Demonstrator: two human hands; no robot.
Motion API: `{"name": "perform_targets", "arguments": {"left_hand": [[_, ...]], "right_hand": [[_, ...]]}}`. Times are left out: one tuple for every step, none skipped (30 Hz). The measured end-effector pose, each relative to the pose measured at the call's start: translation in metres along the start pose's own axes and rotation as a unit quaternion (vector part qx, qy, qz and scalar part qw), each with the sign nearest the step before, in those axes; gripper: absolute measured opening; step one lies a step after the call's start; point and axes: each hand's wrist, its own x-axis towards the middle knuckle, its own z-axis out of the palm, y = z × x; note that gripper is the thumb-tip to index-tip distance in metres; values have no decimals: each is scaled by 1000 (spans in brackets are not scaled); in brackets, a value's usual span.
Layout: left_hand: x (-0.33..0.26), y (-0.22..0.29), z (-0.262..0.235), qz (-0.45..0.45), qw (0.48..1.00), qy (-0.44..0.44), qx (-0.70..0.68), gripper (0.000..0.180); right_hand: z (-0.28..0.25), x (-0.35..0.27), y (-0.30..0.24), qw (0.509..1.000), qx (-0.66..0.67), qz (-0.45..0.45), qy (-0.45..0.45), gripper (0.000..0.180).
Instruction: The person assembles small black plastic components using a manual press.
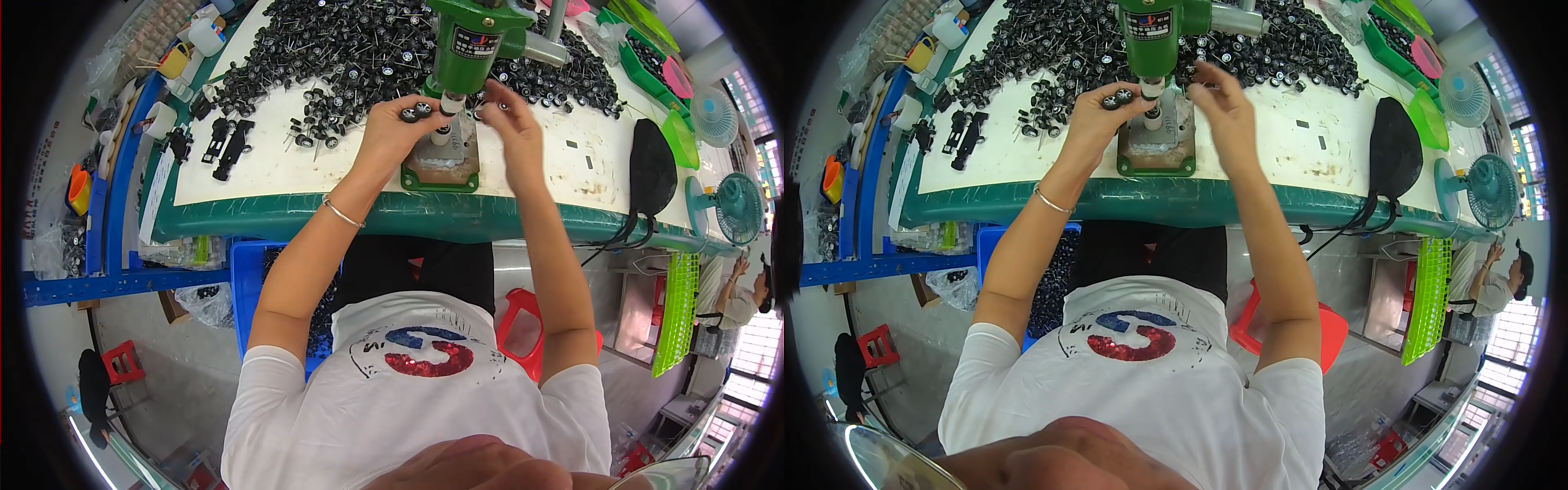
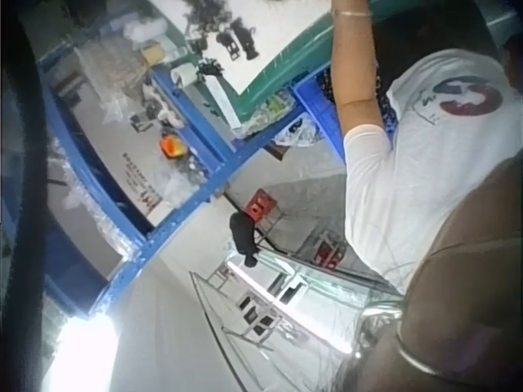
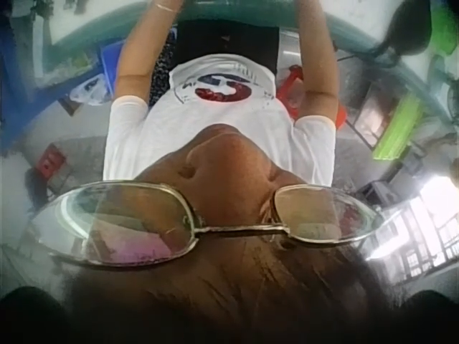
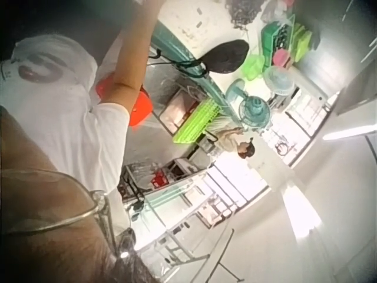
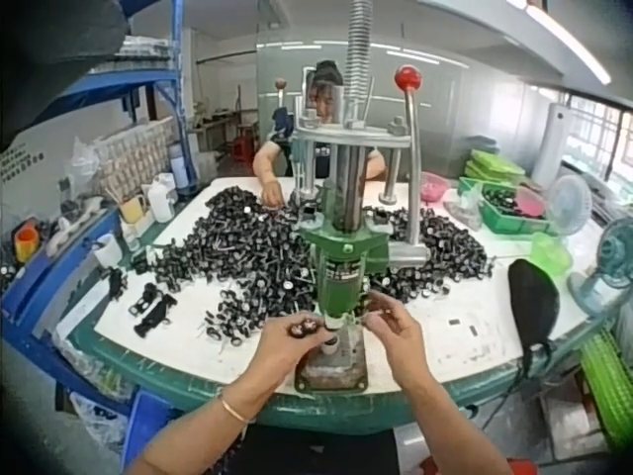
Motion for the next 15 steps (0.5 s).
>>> {"name": "perform_targets", "arguments": {"left_hand": [[0,2,2,-5,1000,1,-1,20],[1,2,3,-4,1000,1,-3,20],[1,3,5,-1,1000,5,-9,21],[1,3,6,3,1000,9,-15,21],[2,2,7,3,1000,9,-16,21],[2,0,8,20,1000,13,-15,19],[2,0,9,37,999,15,-15,17],[1,-1,7,35,999,18,-14,17],[1,-2,4,31,999,20,-11,17],[3,1,8,31,999,9,-14,16],[3,2,8,31,999,8,-13,16],[4,2,8,29,999,4,-14,16],[4,2,8,26,1000,-1,-17,16],[3,3,7,25,1000,-1,-15,16],[3,3,7,26,1000,1,-10,16]], "right_hand": [[-6,7,-7,1000,2,-1,14,37],[-10,14,-16,1000,-5,-3,29,35],[-16,24,-24,999,20,-3,36,29],[-20,34,-35,998,30,-4,56,26],[-21,44,-50,996,41,-6,75,24],[-23,65,-60,994,69,-47,74,21],[-23,82,-75,989,96,-87,74,23],[-9,89,-101,989,98,-84,72,23],[14,98,-134,980,173,-34,98,24],[24,103,-167,962,238,9,131,26],[28,112,-184,962,240,8,132,26],[30,125,-196,979,180,-21,97,26],[30,134,-199,990,119,-50,63,25],[32,138,-196,989,121,-49,63,25],[33,141,-192,989,118,-52,73,22]]}}
